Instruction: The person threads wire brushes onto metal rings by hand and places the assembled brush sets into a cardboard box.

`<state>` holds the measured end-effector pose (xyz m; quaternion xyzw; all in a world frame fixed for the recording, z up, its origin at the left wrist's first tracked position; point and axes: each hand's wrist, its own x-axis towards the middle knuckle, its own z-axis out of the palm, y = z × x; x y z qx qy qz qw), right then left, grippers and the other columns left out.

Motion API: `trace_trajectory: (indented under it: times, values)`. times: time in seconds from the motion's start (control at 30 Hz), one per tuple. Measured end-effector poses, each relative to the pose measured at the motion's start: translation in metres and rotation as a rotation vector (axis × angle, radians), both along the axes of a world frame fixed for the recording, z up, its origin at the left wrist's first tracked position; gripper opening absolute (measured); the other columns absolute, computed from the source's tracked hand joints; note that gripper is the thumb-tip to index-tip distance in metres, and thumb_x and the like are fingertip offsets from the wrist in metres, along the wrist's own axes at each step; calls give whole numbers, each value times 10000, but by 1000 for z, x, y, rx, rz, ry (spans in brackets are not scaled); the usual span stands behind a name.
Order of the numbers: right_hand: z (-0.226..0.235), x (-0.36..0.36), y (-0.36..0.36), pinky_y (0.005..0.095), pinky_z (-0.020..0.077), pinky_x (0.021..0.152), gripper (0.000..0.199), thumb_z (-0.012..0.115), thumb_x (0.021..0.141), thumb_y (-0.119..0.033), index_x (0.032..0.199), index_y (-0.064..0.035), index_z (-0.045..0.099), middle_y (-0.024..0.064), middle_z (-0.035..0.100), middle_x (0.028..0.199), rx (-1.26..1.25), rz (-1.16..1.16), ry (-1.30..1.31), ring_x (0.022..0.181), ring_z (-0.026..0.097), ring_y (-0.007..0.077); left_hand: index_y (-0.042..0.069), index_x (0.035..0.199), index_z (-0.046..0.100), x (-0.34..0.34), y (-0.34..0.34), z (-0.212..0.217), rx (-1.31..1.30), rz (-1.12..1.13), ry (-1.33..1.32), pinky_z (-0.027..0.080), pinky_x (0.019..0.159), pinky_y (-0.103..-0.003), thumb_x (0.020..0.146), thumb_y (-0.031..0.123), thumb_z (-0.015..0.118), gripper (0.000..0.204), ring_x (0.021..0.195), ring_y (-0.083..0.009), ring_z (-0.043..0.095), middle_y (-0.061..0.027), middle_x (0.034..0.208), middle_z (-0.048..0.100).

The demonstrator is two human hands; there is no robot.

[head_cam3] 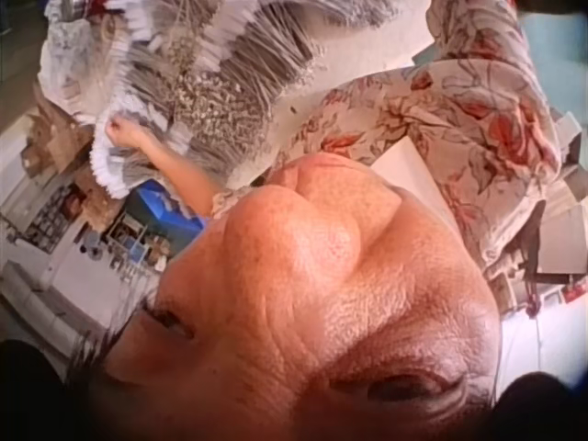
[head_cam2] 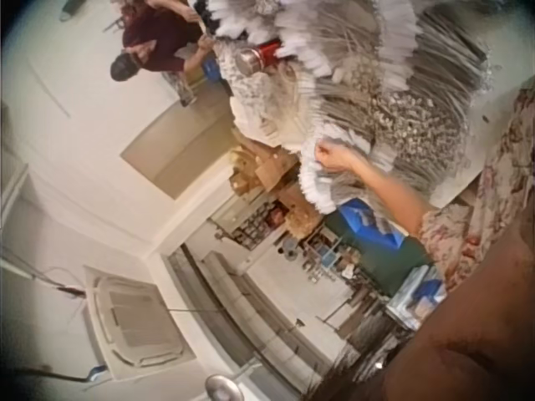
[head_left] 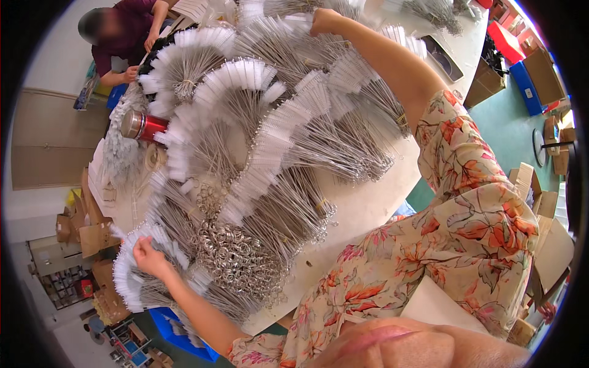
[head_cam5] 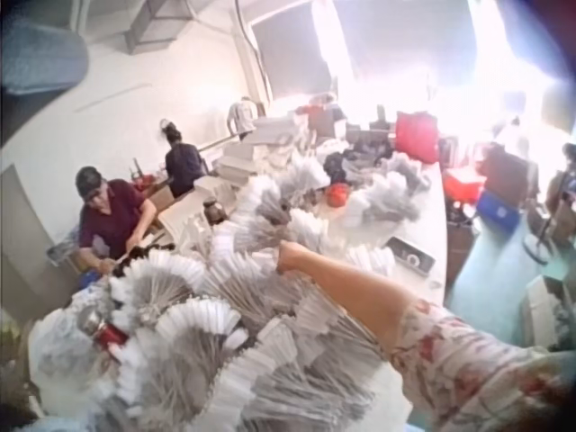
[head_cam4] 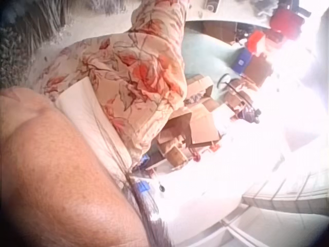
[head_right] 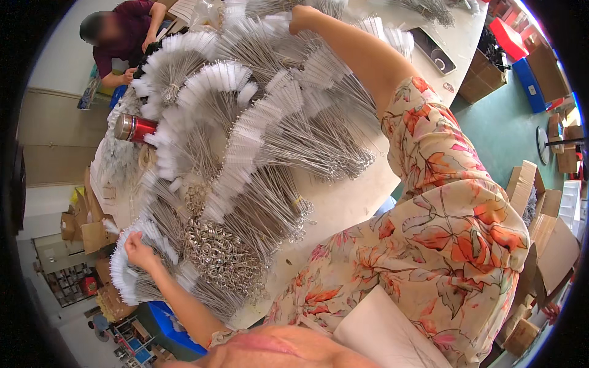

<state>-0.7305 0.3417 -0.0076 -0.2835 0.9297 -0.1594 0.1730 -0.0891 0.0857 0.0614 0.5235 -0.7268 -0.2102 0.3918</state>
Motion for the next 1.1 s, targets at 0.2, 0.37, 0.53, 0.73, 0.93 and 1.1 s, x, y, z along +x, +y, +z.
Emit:
trace_trajectory:
  times: [0.2, 0.37, 0.53, 0.73, 0.93, 1.1]
  values:
    - [16, 10, -7, 446, 479, 682, 184, 488, 815, -166, 826, -39, 621, 165, 626, 804, -578, 37, 1019, 797, 592, 342, 32, 1115, 564, -11, 102, 36, 132, -40, 461, 235, 413, -169, 918, 198, 513, 263, 531, -16, 369, 7, 739, 504]
    - [55, 70, -41, 402, 483, 701, 199, 498, 792, -194, 861, -65, 633, 132, 641, 863, -876, 328, 271, 787, 613, 304, 11, 1121, 560, 9, 171, 32, 257, -81, 297, 191, 393, -173, 942, 208, 462, 283, 472, -5, 288, 40, 658, 408]
    - [43, 115, -65, 398, 485, 737, 269, 593, 722, -323, 898, -129, 656, 111, 652, 911, -252, 213, 287, 867, 625, 282, -11, 1039, 595, 36, 210, -2, 361, -15, 373, 169, 373, -187, 938, 209, 477, 269, 444, -2, 257, 44, 638, 400]
    - [54, 126, -72, 443, 465, 807, 346, 655, 664, -300, 950, -106, 653, 139, 636, 997, -178, 153, 380, 951, 602, 313, -27, 979, 598, 85, 242, -40, 437, -31, 563, 169, 361, -178, 927, 204, 503, 255, 449, 0, 275, 32, 643, 423]
    - [66, 77, -62, 437, 477, 609, 138, 480, 805, -125, 876, -52, 572, 184, 613, 788, -434, 189, 822, 724, 611, 347, -22, 942, 621, 75, 251, -63, 399, -147, 678, 300, 443, -209, 927, 187, 486, 249, 521, -43, 362, 20, 657, 448]
    - [128, 189, -25, 366, 504, 663, 150, 473, 895, -161, 971, -38, 515, 123, 575, 861, -1065, 408, 393, 743, 591, 247, -1, 971, 642, 18, 257, -58, 148, -174, 303, 288, 455, -185, 909, 159, 494, 226, 531, -29, 380, 18, 658, 491]
